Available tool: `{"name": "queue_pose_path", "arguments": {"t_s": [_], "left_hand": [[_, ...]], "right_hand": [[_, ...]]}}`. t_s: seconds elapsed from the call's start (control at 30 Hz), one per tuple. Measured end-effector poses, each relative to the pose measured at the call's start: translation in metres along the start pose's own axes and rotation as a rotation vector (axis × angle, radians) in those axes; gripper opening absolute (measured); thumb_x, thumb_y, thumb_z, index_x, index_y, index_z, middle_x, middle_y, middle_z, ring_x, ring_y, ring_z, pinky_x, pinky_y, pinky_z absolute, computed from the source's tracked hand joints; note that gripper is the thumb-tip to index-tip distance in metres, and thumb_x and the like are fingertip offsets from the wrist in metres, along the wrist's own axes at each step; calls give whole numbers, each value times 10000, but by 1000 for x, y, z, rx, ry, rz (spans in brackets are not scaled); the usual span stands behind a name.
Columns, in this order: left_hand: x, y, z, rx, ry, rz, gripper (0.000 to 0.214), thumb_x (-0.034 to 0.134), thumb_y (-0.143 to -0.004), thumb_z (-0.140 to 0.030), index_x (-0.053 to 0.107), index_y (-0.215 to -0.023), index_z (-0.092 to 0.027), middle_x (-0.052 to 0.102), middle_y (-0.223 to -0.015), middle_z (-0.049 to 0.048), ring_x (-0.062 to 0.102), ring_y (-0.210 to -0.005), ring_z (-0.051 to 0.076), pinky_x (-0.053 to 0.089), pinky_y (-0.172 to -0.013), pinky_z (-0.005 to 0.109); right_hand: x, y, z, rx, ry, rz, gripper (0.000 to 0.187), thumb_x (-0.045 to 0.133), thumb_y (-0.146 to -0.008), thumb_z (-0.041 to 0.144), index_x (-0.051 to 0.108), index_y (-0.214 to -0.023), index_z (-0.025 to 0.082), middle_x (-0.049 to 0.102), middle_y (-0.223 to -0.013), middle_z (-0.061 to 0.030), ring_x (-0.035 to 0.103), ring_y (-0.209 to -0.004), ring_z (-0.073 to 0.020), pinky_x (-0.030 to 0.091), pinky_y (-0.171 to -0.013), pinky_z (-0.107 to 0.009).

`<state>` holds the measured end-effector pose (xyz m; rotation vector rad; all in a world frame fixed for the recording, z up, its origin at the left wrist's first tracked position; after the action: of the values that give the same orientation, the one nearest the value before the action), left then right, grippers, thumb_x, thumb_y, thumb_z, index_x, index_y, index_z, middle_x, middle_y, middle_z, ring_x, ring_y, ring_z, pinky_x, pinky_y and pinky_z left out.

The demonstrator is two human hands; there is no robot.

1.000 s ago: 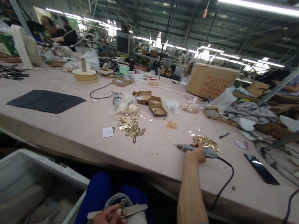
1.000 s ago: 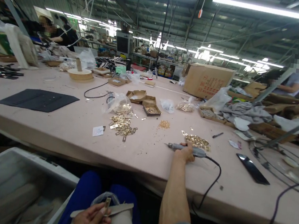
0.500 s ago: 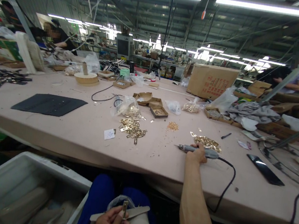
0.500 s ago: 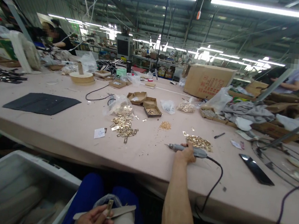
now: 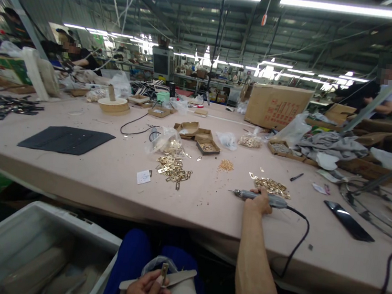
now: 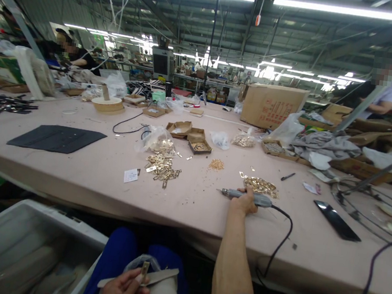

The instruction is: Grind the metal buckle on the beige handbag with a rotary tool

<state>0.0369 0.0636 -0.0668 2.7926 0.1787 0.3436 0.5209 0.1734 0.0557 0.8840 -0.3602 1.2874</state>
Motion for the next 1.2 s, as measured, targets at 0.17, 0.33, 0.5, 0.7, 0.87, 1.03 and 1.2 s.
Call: {"name": "queue_pose_path", "arguments": {"t_s": [0.17, 0.33, 0.5, 0.7, 0.87, 1.03, 1.2], "left_hand": [[0, -1, 0, 10, 3, 1, 589, 919, -644, -558, 754, -946, -81, 766, -766, 157, 705, -530, 237, 583, -456, 253], [0, 0, 2, 2, -1, 5, 567, 920, -649, -545, 755, -942, -88, 765, -763, 147, 708, -538, 241, 587, -460, 259], [0, -6, 1, 34, -56, 71, 600, 880, -690, -595, 771, -983, -83, 770, -817, 155, 723, -577, 249, 615, -497, 279], [6, 3, -10, -12, -99, 158, 537, 829, -713, -551, 767, -917, -58, 760, -805, 166, 732, -573, 246, 611, -495, 264], [8, 11, -17, -35, -63, 139, 445, 751, -755, -459, 749, -928, -49, 760, -806, 165, 740, -581, 223, 589, -478, 223], [6, 15, -13, -51, -45, 112, 409, 737, -779, -415, 729, -926, -33, 757, -814, 183, 737, -574, 224, 585, -468, 222], [5, 13, -10, -70, -34, 100, 351, 720, -788, -367, 725, -896, -33, 755, -787, 182, 725, -542, 219, 583, -447, 220]], "right_hand": [[0, 1, 1, -11, -1, 5, 431, 834, -756, 163, 435, -912, 210, 641, -756, 14, 554, -509, -126, 541, -368, -244], [0, 6, 4, -7, -19, 16, 424, 822, -760, 169, 426, -903, 221, 617, -748, 36, 537, -506, -121, 527, -365, -235], [5, 20, 16, 69, -41, 85, 349, 762, -773, 103, 437, -849, 207, 585, -739, 34, 481, -516, -96, 493, -377, -198], [-17, 79, 43, 214, 10, 405, 192, 654, -797, 72, 490, -800, 173, 486, -748, 50, 449, -560, -70, 542, -521, -206], [-52, 177, 53, 243, 105, 813, 249, 720, -721, 126, 497, -813, 187, 473, -750, 36, 439, -585, -90, 514, -571, -225], [-100, 259, 40, 293, 265, 913, 340, 830, -705, 175, 538, -878, 192, 507, -694, 44, 468, -564, -111, 503, -586, -262], [-118, 299, 32, 211, 304, 1059, 264, 838, -798, 191, 579, -842, 169, 526, -657, 45, 504, -516, -121, 488, -569, -287]]}}
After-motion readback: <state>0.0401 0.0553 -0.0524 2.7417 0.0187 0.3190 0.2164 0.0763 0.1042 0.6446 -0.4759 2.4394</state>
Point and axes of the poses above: each hand's wrist, its own y-axis away from the middle knuckle, its own x-axis out of the palm, z = x × y, the point moved 7 cm from there along -y, towards the middle knuckle
